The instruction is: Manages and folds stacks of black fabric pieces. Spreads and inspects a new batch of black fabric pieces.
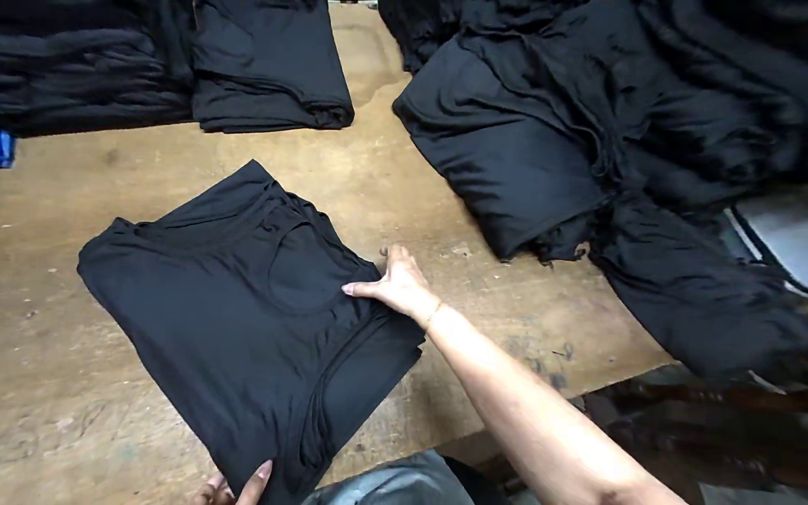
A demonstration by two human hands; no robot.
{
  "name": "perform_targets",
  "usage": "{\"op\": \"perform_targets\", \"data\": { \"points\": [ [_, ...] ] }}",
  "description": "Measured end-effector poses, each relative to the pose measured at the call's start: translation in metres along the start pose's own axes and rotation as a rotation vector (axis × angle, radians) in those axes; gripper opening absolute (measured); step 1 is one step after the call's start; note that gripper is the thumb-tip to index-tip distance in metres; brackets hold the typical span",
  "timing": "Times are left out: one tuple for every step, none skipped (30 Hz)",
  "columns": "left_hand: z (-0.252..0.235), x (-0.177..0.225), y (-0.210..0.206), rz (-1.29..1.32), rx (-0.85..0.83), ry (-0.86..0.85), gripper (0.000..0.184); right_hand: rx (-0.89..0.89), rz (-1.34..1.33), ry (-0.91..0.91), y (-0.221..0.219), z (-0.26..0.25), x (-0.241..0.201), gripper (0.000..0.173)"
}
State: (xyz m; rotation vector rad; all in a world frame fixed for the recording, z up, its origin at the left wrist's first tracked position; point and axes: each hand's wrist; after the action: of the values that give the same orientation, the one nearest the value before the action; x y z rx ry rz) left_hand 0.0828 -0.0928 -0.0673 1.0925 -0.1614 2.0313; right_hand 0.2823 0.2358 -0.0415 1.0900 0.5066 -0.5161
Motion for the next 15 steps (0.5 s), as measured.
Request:
{"op": "perform_targets", "data": {
  "points": [
    [-0.004,0.000,0.000,-0.009,-0.001,-0.004,0.079,-0.053,0.031,-0.047,-0.009,-0.004,-0.001,0.115],
    [-0.006,0.000,0.001,-0.011,-0.015,-0.008,0.077,-0.095,0.050,-0.090,-0.017,-0.007,0.000,0.118],
    [-0.007,0.002,0.002,0.002,-0.033,-0.007,0.070,-0.129,0.078,-0.122,-0.022,-0.007,0.000,0.119],
    [-0.006,0.004,0.002,0.036,-0.057,0.006,0.062,-0.150,0.110,-0.149,-0.025,-0.005,0.001,0.112],
    [-0.005,0.008,0.003,0.080,-0.096,0.045,0.054,-0.166,0.120,-0.180,-0.027,-0.003,0.002,0.100],
    [-0.003,0.012,0.004,0.119,-0.131,0.094,0.043,-0.174,0.088,-0.215,-0.028,-0.002,0.002,0.086],
    [-0.002,0.018,0.004,0.148,-0.154,0.137,0.035,-0.187,0.062,-0.245,-0.030,-0.002,0.003,0.076],
    [0.001,0.025,0.003,0.155,-0.155,0.161,0.028,-0.205,0.044,-0.267,-0.031,-0.003,0.003,0.071],
    [0.003,0.028,0.003,0.135,-0.147,0.158,0.024,-0.218,0.033,-0.281,-0.032,-0.002,0.003,0.069],
    [0.002,0.025,0.006,0.113,-0.147,0.131,0.023,-0.219,0.031,-0.285,-0.032,0.001,0.003,0.068],
    [-0.002,0.017,0.012,0.102,-0.161,0.090,0.023,-0.218,0.026,-0.281,-0.032,0.004,0.004,0.067],
    [-0.006,0.007,0.019,0.104,-0.181,0.057,0.022,-0.209,0.017,-0.269,-0.033,0.008,0.006,0.065],
    [-0.008,0.001,0.023,0.115,-0.190,0.053,0.022,-0.210,-0.010,-0.259,-0.034,0.013,0.008,0.064],
    [-0.008,-0.001,0.024,0.136,-0.187,0.070,0.023,-0.213,-0.050,-0.251,-0.036,0.017,0.010,0.063],
    [-0.006,0.001,0.023,0.157,-0.183,0.099,0.025,-0.207,-0.098,-0.252,-0.039,0.021,0.013,0.060]
  ]
}}
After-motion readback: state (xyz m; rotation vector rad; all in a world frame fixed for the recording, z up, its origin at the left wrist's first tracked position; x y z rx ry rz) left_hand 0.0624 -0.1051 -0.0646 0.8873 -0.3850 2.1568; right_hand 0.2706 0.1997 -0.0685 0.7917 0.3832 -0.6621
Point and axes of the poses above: each hand's wrist, its own z-axis away from the middle knuckle, its own y-axis out of the back of the hand, x = y × z, and after that the axes turned 1 degree about -z, right-handed
